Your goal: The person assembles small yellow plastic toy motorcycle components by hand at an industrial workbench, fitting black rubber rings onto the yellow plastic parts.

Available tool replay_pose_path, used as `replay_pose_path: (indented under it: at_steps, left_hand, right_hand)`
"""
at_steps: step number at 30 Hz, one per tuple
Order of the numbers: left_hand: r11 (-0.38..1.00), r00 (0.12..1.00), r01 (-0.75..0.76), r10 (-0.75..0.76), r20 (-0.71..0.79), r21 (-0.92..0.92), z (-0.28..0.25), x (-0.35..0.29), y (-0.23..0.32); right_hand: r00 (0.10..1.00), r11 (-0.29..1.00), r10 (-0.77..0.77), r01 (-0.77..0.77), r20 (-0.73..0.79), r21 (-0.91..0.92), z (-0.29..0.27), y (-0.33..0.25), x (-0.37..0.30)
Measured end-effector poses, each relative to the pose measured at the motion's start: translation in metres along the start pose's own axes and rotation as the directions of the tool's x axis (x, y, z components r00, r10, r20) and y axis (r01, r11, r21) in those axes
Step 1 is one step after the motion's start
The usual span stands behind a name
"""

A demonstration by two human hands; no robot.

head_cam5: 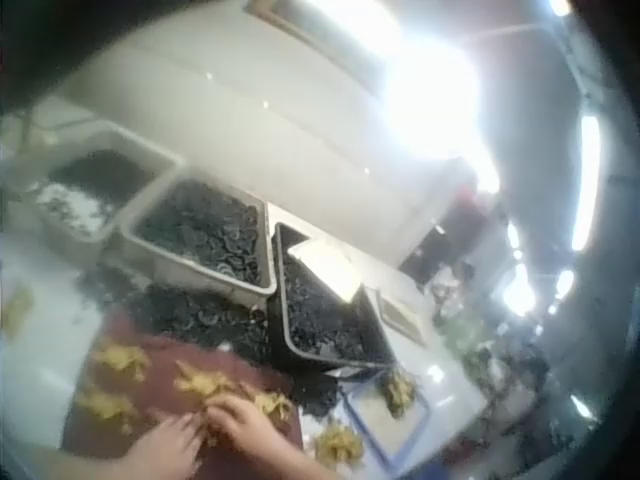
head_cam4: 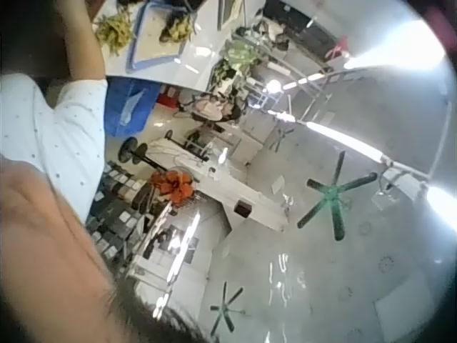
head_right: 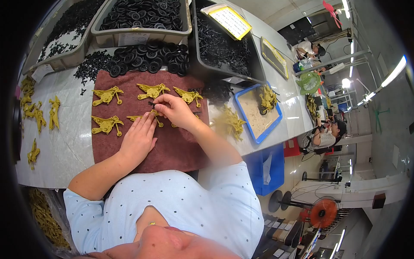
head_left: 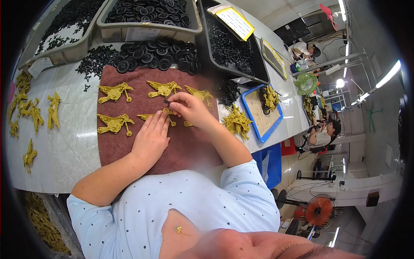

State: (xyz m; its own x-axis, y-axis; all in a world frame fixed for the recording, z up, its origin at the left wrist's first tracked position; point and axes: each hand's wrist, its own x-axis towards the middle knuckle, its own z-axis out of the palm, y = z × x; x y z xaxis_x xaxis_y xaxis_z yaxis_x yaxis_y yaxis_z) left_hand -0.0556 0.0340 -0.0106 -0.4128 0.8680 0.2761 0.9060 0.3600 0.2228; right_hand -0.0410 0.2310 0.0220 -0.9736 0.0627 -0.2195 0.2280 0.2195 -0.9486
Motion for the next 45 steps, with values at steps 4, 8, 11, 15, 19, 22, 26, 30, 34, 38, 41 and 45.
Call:
replay_pose_path:
  at_steps: [4,8,11,15,19,22,26,30,34,38,41,45]
  left_hand:
    - [1.0,1.0,0.008,-0.008,-0.027,-0.014,0.004,-0.001,0.0]
    - [0.999,0.999,0.017,-0.019,-0.039,-0.045,0.007,-0.002,0.0]
    - [0.999,0.999,0.014,-0.015,-0.037,-0.034,0.007,-0.002,0.0]
    - [1.0,0.999,0.011,-0.012,-0.038,-0.013,0.006,-0.001,0.0]
    - [0.999,0.998,0.008,-0.01,-0.054,-0.046,0.006,-0.001,-0.001]
    - [0.999,0.999,0.009,-0.012,-0.042,-0.05,0.004,-0.001,-0.001]
    - [0.999,0.999,0.006,-0.008,-0.043,-0.04,0.006,-0.001,-0.001]
    - [0.999,0.998,0.002,-0.004,-0.055,-0.045,0.007,-0.002,-0.001]
    - [0.999,0.999,0.016,-0.018,-0.043,-0.045,0.007,-0.003,-0.002]
    - [1.0,0.999,0.005,-0.006,-0.033,-0.031,0.005,0.0,-0.002]
    - [1.0,1.0,-0.006,0.005,-0.029,-0.025,0.005,0.001,-0.003]
    - [0.999,1.0,-0.004,0.003,-0.03,-0.039,0.005,0.0,-0.002]
  right_hand:
    - [1.0,0.999,-0.022,0.023,0.009,-0.032,0.0,0.003,0.001]
    - [1.0,0.996,-0.03,0.03,0.008,-0.087,0.002,0.0,-0.001]
    - [1.0,0.995,-0.024,0.025,0.006,-0.093,0.003,-0.001,-0.001]
    - [1.0,0.996,-0.022,0.022,0.004,-0.087,0.004,-0.002,0.0]
    - [1.0,0.996,-0.02,0.02,0.006,-0.083,0.004,-0.004,0.0]
    - [1.0,0.998,-0.011,0.011,0.003,-0.057,0.005,-0.003,-0.001]
    - [0.999,0.999,-0.05,0.05,-0.01,-0.02,0.007,0.004,-0.001]
    - [0.999,0.998,-0.053,0.053,-0.01,0.03,0.006,0.008,-0.002]
    - [0.998,0.998,0.066,-0.066,0.001,0.001,0.003,0.0,0.0]
    - [0.937,0.829,-0.345,0.278,-0.053,-0.485,-0.003,0.007,0.004]
    - [0.955,0.835,-0.284,0.203,-0.085,-0.511,-0.003,0.004,0.003]
    - [0.956,0.835,-0.278,0.189,-0.098,-0.517,0.0,0.005,0.003]
